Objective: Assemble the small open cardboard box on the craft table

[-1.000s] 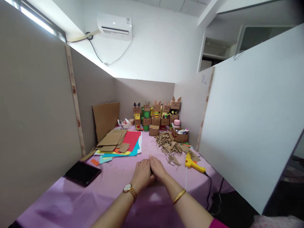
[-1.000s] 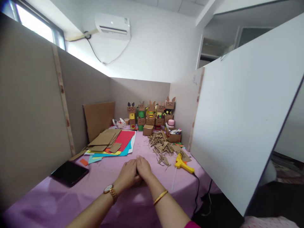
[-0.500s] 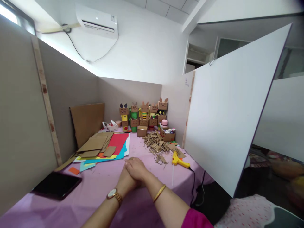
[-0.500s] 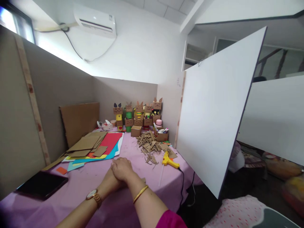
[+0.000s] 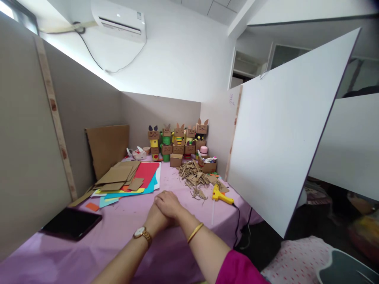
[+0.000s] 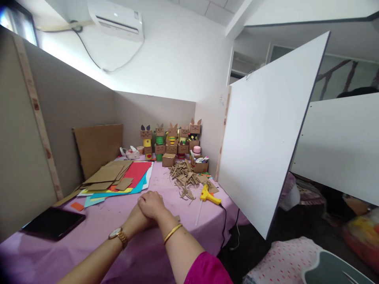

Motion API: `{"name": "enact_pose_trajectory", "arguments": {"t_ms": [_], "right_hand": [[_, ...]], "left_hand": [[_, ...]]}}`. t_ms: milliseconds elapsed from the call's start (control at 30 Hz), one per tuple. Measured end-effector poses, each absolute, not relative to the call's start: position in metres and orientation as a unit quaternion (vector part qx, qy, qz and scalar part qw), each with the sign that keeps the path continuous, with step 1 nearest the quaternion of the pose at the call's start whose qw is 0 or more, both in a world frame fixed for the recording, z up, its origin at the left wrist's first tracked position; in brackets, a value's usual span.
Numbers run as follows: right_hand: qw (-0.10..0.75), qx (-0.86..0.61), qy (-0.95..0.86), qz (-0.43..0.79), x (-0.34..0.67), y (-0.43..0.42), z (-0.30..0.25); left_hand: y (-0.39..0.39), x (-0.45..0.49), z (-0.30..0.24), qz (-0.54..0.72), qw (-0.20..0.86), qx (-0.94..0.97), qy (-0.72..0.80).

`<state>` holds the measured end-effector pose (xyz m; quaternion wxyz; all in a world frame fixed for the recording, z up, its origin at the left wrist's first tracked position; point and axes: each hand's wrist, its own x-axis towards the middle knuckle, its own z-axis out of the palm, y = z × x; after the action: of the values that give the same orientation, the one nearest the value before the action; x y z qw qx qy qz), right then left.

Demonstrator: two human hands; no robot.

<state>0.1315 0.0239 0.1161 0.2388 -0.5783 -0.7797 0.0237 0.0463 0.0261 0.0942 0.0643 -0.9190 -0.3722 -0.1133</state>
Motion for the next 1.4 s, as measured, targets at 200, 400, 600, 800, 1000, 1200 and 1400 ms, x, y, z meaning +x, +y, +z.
{"name": "enact_pose_trajectory", "arguments": {"t_ms": [200, 400, 600, 800, 1000, 1200, 1400], "right_hand": [[0.238, -0.58, -0.779, 0.024, 0.132, 0.025, 0.116], [0.246, -0.587, -0.77, 0.032, 0.132, 0.023, 0.121], [0.273, -0.583, -0.763, 0.059, 0.133, 0.022, 0.118], [0.35, -0.546, -0.755, 0.1, 0.132, 0.019, 0.117], [0.464, -0.568, -0.672, 0.107, 0.166, 0.012, 0.104], [0.399, -0.628, -0.657, 0.12, 0.208, -0.031, 0.044], [0.364, -0.617, -0.686, 0.128, 0.207, -0.057, 0.023]], "left_hand": [[0.026, 0.048, 0.096, -0.099, 0.07, -0.919, -0.374], [0.035, 0.05, 0.092, -0.1, 0.071, -0.921, -0.37], [0.026, 0.05, 0.1, -0.093, 0.051, -0.925, -0.364], [0.014, 0.049, 0.105, -0.102, 0.0, -0.916, -0.388], [0.005, 0.045, 0.112, -0.186, -0.089, -0.871, -0.446], [0.017, 0.021, 0.105, -0.347, -0.216, -0.769, -0.491], [0.012, -0.023, 0.052, -0.441, -0.384, -0.601, -0.545]]}}
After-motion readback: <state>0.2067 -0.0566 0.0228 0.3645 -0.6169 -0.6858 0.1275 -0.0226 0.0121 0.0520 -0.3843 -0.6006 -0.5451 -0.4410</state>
